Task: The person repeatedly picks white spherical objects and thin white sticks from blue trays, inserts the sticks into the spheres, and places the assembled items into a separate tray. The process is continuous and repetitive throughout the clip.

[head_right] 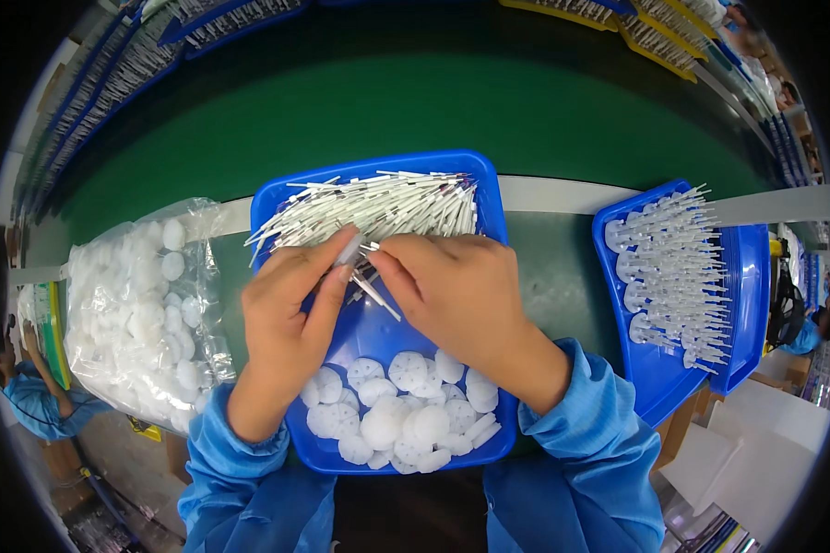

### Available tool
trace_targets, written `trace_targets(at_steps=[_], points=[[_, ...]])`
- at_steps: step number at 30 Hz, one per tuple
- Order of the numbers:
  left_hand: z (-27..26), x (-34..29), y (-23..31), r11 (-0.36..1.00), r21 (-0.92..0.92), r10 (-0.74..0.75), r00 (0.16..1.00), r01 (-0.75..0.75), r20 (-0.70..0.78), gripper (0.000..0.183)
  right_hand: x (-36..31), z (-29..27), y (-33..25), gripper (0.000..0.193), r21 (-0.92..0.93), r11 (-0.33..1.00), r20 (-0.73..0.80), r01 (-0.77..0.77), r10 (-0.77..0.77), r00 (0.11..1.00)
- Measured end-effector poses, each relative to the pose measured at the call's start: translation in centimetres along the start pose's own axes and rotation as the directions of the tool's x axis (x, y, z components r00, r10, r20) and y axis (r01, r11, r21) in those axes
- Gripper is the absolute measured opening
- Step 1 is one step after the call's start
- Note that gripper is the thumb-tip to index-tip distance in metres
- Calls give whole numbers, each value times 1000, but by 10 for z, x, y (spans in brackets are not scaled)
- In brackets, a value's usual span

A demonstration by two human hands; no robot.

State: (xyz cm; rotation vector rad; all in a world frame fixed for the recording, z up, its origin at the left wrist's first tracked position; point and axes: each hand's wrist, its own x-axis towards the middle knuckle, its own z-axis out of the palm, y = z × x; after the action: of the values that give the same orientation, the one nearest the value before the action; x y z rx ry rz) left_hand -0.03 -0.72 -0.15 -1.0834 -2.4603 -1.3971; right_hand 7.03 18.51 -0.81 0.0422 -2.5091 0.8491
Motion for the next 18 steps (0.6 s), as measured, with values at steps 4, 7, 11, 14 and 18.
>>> trace_targets(at_steps=[4, 7, 11, 14, 18], points=[[0, -2, 5, 999, 24, -44, 999, 44, 23, 35, 1, -3, 2, 10, -57, 993, -12, 104, -105, 994], [-1, -4, 8, 998, 20, -60, 998, 59, 29, 34, 4, -6, 4, 11, -42, 985, 14, 166, -165, 986], [0, -7, 10, 998, 51, -21, 999, 19, 42, 35, 3, -5, 6, 12, -40, 979, 39, 200, -198, 979], [0, -6, 8, 996, -35, -81, 996, 83, 46, 40, 2, -5, 3, 14, -40, 986, -16, 159, -160, 987], [2, -3, 6, 929, -313, -206, 979, 198, 8, 46, 7, -9, 2, 19, 101, 990, 14, 95, -97, 995]])
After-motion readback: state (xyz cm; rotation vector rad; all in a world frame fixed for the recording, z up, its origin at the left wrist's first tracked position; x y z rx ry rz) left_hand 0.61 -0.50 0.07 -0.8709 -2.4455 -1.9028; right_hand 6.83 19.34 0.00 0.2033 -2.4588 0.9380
